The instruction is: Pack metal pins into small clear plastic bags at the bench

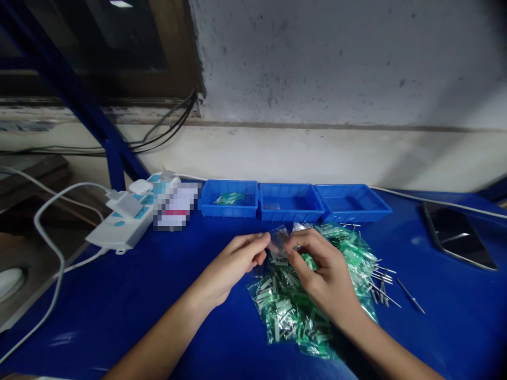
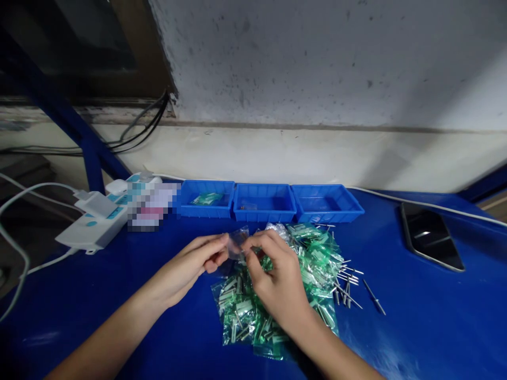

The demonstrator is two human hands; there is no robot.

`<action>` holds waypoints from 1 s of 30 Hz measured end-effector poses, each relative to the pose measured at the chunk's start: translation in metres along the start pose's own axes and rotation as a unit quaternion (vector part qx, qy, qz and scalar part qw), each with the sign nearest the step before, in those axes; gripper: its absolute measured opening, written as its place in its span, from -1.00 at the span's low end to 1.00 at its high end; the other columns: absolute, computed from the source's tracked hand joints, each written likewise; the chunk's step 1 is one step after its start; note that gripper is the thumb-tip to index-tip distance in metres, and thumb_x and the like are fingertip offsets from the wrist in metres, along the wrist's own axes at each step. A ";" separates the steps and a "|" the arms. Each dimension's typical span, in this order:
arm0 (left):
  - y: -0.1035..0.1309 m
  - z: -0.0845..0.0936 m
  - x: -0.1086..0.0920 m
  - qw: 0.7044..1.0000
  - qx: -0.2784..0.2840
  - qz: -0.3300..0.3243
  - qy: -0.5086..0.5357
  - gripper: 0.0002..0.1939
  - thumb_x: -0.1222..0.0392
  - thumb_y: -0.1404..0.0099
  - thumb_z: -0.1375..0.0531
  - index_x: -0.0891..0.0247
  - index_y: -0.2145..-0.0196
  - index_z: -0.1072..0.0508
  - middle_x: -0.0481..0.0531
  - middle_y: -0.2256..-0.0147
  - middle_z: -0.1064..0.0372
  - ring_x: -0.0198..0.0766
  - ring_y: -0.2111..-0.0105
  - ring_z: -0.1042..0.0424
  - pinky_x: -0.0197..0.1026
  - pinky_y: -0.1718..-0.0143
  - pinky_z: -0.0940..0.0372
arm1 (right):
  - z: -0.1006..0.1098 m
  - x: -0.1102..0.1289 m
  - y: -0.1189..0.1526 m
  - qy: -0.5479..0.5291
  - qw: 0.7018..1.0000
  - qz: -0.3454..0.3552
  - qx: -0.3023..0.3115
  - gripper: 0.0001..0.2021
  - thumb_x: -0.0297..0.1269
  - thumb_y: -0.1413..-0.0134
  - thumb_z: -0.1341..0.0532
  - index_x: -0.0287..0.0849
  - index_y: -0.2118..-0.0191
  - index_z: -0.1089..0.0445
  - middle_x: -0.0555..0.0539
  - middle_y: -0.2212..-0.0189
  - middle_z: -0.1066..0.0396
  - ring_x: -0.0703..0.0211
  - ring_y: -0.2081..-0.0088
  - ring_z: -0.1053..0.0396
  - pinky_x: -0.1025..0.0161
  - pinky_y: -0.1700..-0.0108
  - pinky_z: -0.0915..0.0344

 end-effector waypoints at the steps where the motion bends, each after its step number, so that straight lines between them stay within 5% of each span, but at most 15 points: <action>1: 0.000 -0.003 -0.001 1.000 0.007 -0.005 0.005 -0.71 0.04 -0.29 -0.07 0.25 0.44 -0.43 -0.07 0.54 -0.25 -0.41 0.56 -0.19 -0.35 0.57 -0.09 | 0.000 0.001 0.000 0.001 1.000 0.005 0.001 -0.89 -0.40 -0.09 -0.09 -0.11 0.38 -0.34 -0.03 0.37 -0.35 0.16 0.30 -0.31 0.20 0.29 -0.24; 5: 0.006 0.016 -0.024 0.987 -0.086 -0.119 -0.073 -0.81 0.15 -0.28 -0.08 0.24 0.33 -0.47 -0.04 0.47 -0.35 -0.37 0.52 -0.25 -0.32 0.52 -0.15 | -0.002 0.004 0.000 0.002 1.000 0.008 0.011 -0.87 -0.41 -0.09 -0.10 -0.10 0.27 -0.35 -0.06 0.25 -0.34 0.13 0.19 -0.31 0.18 0.20 -0.26; 8: 0.026 0.043 -0.061 0.919 -0.238 -0.249 -0.192 -0.82 0.17 -0.29 -0.08 0.23 0.32 -0.48 -0.01 0.37 -0.39 -0.31 0.40 -0.33 -0.27 0.39 -0.21 | -0.003 0.004 0.002 0.006 1.000 -0.002 0.021 -0.84 -0.38 -0.10 -0.12 -0.09 0.19 -0.35 -0.08 0.19 -0.30 0.13 0.15 -0.29 0.19 0.19 -0.27; 11: 0.032 0.063 -0.090 0.856 -0.342 -0.294 -0.252 -0.80 0.17 -0.30 -0.06 0.24 0.32 -0.47 -0.02 0.40 -0.38 -0.31 0.41 -0.33 -0.27 0.36 -0.21 | -0.005 0.004 0.002 0.014 0.999 -0.010 0.030 -0.87 -0.34 -0.12 -0.12 -0.09 0.21 -0.36 -0.08 0.20 -0.30 0.12 0.15 -0.29 0.18 0.19 -0.27; 14: 0.001 0.060 -0.102 0.881 -0.296 -0.268 -0.254 -0.71 0.10 -0.32 -0.01 0.27 0.31 -0.49 -0.03 0.46 -0.40 -0.30 0.44 -0.35 -0.26 0.38 -0.23 | -0.005 0.006 0.001 0.023 0.999 -0.002 0.035 -0.89 -0.32 -0.13 -0.12 -0.10 0.24 -0.37 -0.09 0.23 -0.32 0.10 0.15 -0.29 0.17 0.18 -0.25; 18: -0.036 0.022 -0.094 0.912 -0.140 -0.228 -0.312 -0.70 0.08 -0.29 -0.06 0.28 0.18 -0.48 0.00 0.43 -0.43 -0.24 0.41 -0.40 -0.20 0.33 -0.27 | -0.007 0.004 -0.002 0.041 0.998 0.002 0.048 -0.88 -0.30 -0.16 -0.10 -0.12 0.28 -0.38 -0.07 0.32 -0.38 0.11 0.24 -0.32 0.16 0.21 -0.25; 23: -0.014 0.012 -0.072 0.875 -0.123 -0.311 -0.351 -0.71 0.34 -0.27 -0.06 0.19 0.09 -0.41 0.02 0.27 -0.39 -0.29 0.32 -0.39 -0.20 0.26 -0.31 | -0.021 0.007 0.003 0.131 0.987 0.039 0.079 -0.82 -0.31 -0.19 -0.04 -0.16 0.22 -0.38 -0.11 0.33 -0.40 0.08 0.25 -0.33 0.09 0.17 -0.27; 30: -0.003 0.027 -0.034 0.887 -0.103 -0.292 -0.342 -0.72 0.40 -0.24 -0.06 0.19 0.15 -0.42 -0.01 0.29 -0.41 -0.33 0.34 -0.40 -0.23 0.26 -0.34 | -0.071 -0.005 0.016 0.284 0.937 0.069 0.193 -0.53 -0.13 -0.12 -0.12 -0.24 -0.11 -0.24 -0.22 -0.07 -0.26 -0.14 -0.19 -0.02 -0.10 -0.15 -0.08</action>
Point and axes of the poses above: each hand's wrist, its own y-axis away from the middle knuckle, its own z-axis out of the back of the hand, x = y × z, the point moved 10 cm from there along -y, towards the middle knuckle
